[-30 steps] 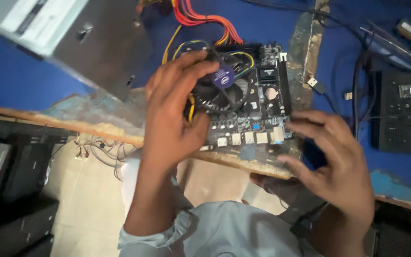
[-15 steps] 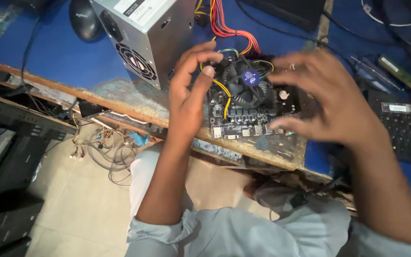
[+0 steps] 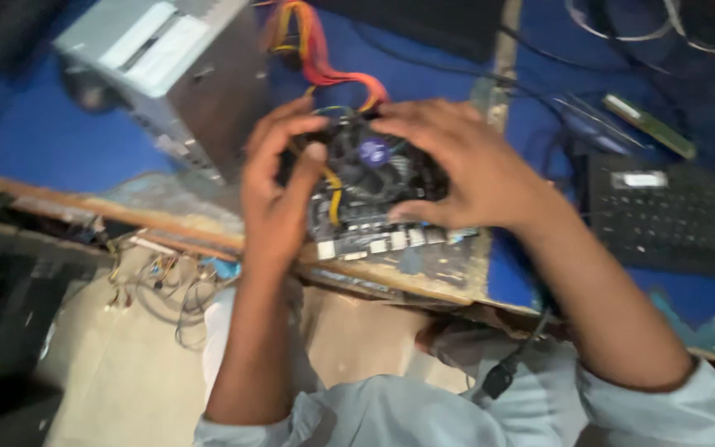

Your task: The person works on a computer motherboard placed on a blue workbench. They repeatedly press and release a small white plastic connector near the top edge of the board, then adjust the CPU fan and its wires. A power supply unit, keyboard, and RAM stick are visible nearby.

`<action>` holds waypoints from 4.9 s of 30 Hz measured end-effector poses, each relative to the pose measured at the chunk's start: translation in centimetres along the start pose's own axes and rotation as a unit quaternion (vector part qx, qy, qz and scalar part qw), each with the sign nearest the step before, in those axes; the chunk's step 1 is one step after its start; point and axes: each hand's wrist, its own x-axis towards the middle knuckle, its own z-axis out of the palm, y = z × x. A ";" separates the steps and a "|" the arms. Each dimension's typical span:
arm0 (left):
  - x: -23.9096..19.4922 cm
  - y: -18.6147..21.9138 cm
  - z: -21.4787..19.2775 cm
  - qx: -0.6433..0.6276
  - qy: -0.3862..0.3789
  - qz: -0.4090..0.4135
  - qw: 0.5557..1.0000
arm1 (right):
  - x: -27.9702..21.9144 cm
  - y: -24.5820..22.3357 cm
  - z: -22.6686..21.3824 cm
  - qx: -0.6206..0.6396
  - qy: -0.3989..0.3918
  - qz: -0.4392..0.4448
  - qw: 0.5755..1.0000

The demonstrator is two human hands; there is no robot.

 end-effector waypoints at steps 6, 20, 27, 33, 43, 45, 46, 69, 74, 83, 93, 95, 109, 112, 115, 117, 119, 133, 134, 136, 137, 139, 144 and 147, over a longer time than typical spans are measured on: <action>-0.3 0.3 0.2 -0.039 -0.032 -0.015 0.999 | -0.9 1.7 0.4 0.074 0.011 -0.013 0.997; -0.7 1.4 0.9 0.081 -0.081 0.014 0.993 | -3.3 5.6 -2.4 -0.158 0.053 0.057 0.984; -0.3 1.9 1.3 0.193 -0.106 0.054 0.974 | -3.0 4.1 -2.3 -0.193 0.044 0.011 0.980; 0.0 2.7 1.4 0.205 -0.119 0.037 0.971 | -2.3 3.7 -1.8 -0.136 0.039 0.016 0.990; 0.3 2.9 1.6 0.198 -0.111 0.029 0.973 | -2.3 4.6 -2.1 -0.135 0.008 0.038 0.990; 0.3 3.0 1.6 0.199 -0.112 0.025 0.973 | -2.6 4.8 -2.8 -0.128 0.008 0.040 0.991; 0.3 3.0 1.5 0.200 -0.112 0.025 0.973 | -2.6 4.9 -2.9 -0.119 0.011 0.036 0.992; 0.5 3.0 1.8 0.196 -0.112 0.019 0.974 | -2.2 4.4 -2.1 -0.092 0.028 0.067 0.993; 0.5 3.2 1.8 0.206 -0.115 0.009 0.972 | -2.4 4.4 -2.1 -0.075 0.028 0.068 0.994; 0.6 3.0 1.8 0.198 -0.114 0.013 0.973 | -2.3 4.7 -2.1 -0.061 0.012 0.064 0.996; 0.5 2.8 1.7 0.200 -0.122 0.009 0.972 | -2.5 4.8 -2.0 -0.054 0.048 0.068 0.995; 0.5 2.7 1.7 0.197 -0.121 0.010 0.973 | -2.5 4.7 -2.1 -0.073 0.077 0.055 0.993; 0.4 2.9 1.7 0.199 -0.122 0.013 0.972 | -3.0 4.5 -4.1 -0.148 0.035 0.103 0.983; 0.5 2.9 1.7 0.196 -0.120 0.013 0.973 | -3.4 3.5 -5.8 -0.179 -0.083 0.262 0.945; 0.5 2.8 1.6 0.198 -0.124 0.015 0.972 | -3.3 3.0 -6.4 -0.140 -0.201 0.399 0.884; 0.4 2.8 1.7 0.201 -0.123 0.014 0.972 | -3.1 3.0 -6.1 -0.167 -0.255 0.433 0.848; 0.4 2.8 1.7 0.199 -0.124 0.014 0.972 | -3.3 3.3 -5.8 -0.156 -0.238 0.414 0.865; 0.3 2.8 1.6 0.195 -0.127 0.010 0.973 | -2.9 3.0 -5.0 -0.087 -0.177 0.294 0.935; 0.3 2.8 1.6 0.195 -0.127 0.011 0.973 | -2.9 2.9 -5.1 -0.065 -0.177 0.296 0.936; 0.3 2.8 1.6 0.194 -0.127 0.012 0.973 | -2.7 2.8 -5.2 -0.026 -0.189 0.308 0.932; 0.3 2.8 1.6 0.194 -0.127 0.012 0.973 | -2.6 2.8 -5.2 -0.009 -0.200 0.316 0.927; 0.4 2.8 1.6 0.193 -0.127 0.012 0.973 | -2.4 2.7 -5.1 0.011 -0.224 0.336 0.915; 0.4 2.8 1.6 0.195 -0.128 0.009 0.972 | -2.5 2.8 -5.3 0.059 -0.250 0.360 0.897; 0.3 2.9 1.6 0.200 -0.128 0.009 0.971 | -2.4 2.8 -5.4 0.079 -0.244 0.354 0.900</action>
